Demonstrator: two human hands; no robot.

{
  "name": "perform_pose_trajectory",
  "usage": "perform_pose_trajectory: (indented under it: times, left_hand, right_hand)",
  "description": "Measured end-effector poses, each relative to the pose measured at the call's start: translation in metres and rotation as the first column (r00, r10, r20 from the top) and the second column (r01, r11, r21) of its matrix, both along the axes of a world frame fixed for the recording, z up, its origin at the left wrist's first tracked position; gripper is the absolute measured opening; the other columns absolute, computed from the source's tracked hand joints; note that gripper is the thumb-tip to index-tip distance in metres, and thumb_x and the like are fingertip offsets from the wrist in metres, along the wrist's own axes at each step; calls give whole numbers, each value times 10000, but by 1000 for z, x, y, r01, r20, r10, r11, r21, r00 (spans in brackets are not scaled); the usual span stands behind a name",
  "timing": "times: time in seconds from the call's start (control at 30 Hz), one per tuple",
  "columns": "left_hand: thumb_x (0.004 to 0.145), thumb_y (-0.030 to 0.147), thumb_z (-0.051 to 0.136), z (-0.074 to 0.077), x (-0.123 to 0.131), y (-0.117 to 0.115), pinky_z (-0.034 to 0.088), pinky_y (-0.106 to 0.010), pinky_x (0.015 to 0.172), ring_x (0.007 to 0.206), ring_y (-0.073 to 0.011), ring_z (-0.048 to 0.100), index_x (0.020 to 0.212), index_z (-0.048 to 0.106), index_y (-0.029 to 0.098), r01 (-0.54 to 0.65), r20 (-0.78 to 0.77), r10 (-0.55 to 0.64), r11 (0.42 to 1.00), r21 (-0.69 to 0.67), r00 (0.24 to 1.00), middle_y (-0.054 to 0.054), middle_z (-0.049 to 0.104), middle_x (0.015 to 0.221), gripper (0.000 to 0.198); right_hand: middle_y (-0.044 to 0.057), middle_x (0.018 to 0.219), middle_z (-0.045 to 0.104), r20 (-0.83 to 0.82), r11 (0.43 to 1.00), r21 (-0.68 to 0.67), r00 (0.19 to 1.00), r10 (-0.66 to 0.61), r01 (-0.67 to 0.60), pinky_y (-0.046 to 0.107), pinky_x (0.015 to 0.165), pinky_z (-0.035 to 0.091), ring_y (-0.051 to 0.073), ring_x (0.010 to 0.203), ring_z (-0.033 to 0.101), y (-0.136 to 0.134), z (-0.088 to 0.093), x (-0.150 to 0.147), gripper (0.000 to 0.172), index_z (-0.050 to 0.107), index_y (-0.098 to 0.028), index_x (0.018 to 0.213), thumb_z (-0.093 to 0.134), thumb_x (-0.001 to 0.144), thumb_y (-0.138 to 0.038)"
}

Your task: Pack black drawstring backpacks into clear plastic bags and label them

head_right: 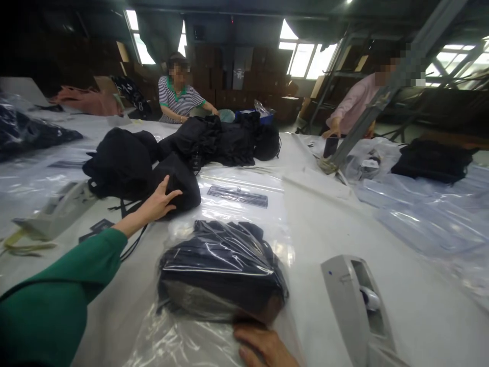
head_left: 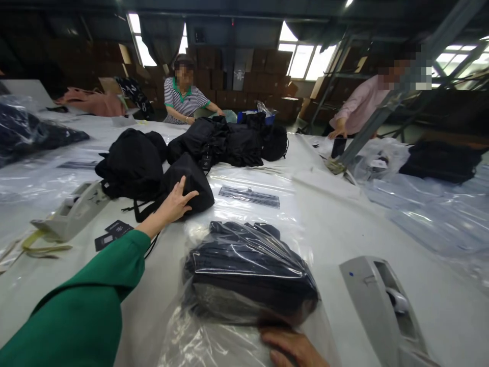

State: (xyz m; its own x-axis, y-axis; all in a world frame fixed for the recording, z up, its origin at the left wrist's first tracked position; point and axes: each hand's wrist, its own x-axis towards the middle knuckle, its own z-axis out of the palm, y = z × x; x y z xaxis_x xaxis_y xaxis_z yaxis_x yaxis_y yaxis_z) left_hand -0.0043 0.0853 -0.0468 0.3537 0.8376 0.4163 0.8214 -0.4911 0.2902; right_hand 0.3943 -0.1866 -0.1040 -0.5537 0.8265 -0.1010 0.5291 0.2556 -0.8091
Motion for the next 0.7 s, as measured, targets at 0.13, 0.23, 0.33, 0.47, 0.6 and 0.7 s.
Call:
perform_pose_trajectory:
  times: [0.13, 0.23, 0.33, 0.47, 0.6, 0.7]
  left_hand:
    - [897, 242, 583, 32, 22, -44, 368, -483, 1111, 1400, -334, 334, 1313, 497, 129, -63, 181, 60, 998, 9, 982, -174, 219, 1578, 440]
    - [936, 254, 557, 63, 48, -131, 539, -292, 909, 1057, -180, 636, 1293, 526, 194, 258, 530, -157, 958, -122, 834, -63, 623, 1250, 363]
    - [962, 246, 516, 72, 74, -205, 561, -258, 874, 1014, -171, 673, 1284, 591, 266, 744, 508, -544, 513, -428, 667, -32, 694, 1170, 332]
    - [1010, 303, 383, 11, 100, -235, 382, -370, 1130, 1337, -225, 467, 1424, 462, 230, 669, 334, -634, 409, -620, 697, -81, 495, 1461, 428]
    - [966, 424, 473, -68, 99, -236, 237, -477, 1181, 1436, -305, 291, 1506, 313, 236, 661, 115, -755, 476, -580, 645, -117, 281, 1579, 594]
    - [952, 480, 478, -93, 89, -247, 189, -513, 1177, 1454, -333, 227, 1513, 283, 293, 652, -22, -796, 510, -560, 604, -103, 214, 1603, 623]
  right_hand:
    - [98, 1196, 691, -29, 999, 3, 999, 41, -41, 419, 993, 516, 270, 1110, 646, -1, -3, 1, 352, 672, -237, 1202, 464, 974, -405]
    - [121, 1221, 676, -37, 996, 1, 996, 84, -84, 411, 1016, 493, 255, 1147, 623, 0, 1, -1, 356, 652, -189, 1226, 453, 991, -367]
    - [133, 1269, 648, -15, 987, 8, 987, 159, -158, 393, 1048, 463, 242, 1180, 601, 3, 10, -6, 356, 647, -160, 1227, 462, 995, -358]
    - [129, 1312, 617, -5, 975, 57, 976, 217, -217, 356, 1072, 437, 211, 1213, 574, 6, 13, -10, 371, 628, -144, 1243, 416, 1018, -347]
    - [134, 1386, 558, 84, 974, 51, 973, 216, -221, 391, 1109, 392, 218, 1276, 520, 1, 2, 0, 421, 586, -146, 1302, 364, 1029, -377]
    - [176, 1470, 454, 180, 976, 37, 963, 203, -213, 451, 1134, 343, 264, 1350, 434, -14, 7, 13, 543, 495, -128, 1394, 444, 984, -480]
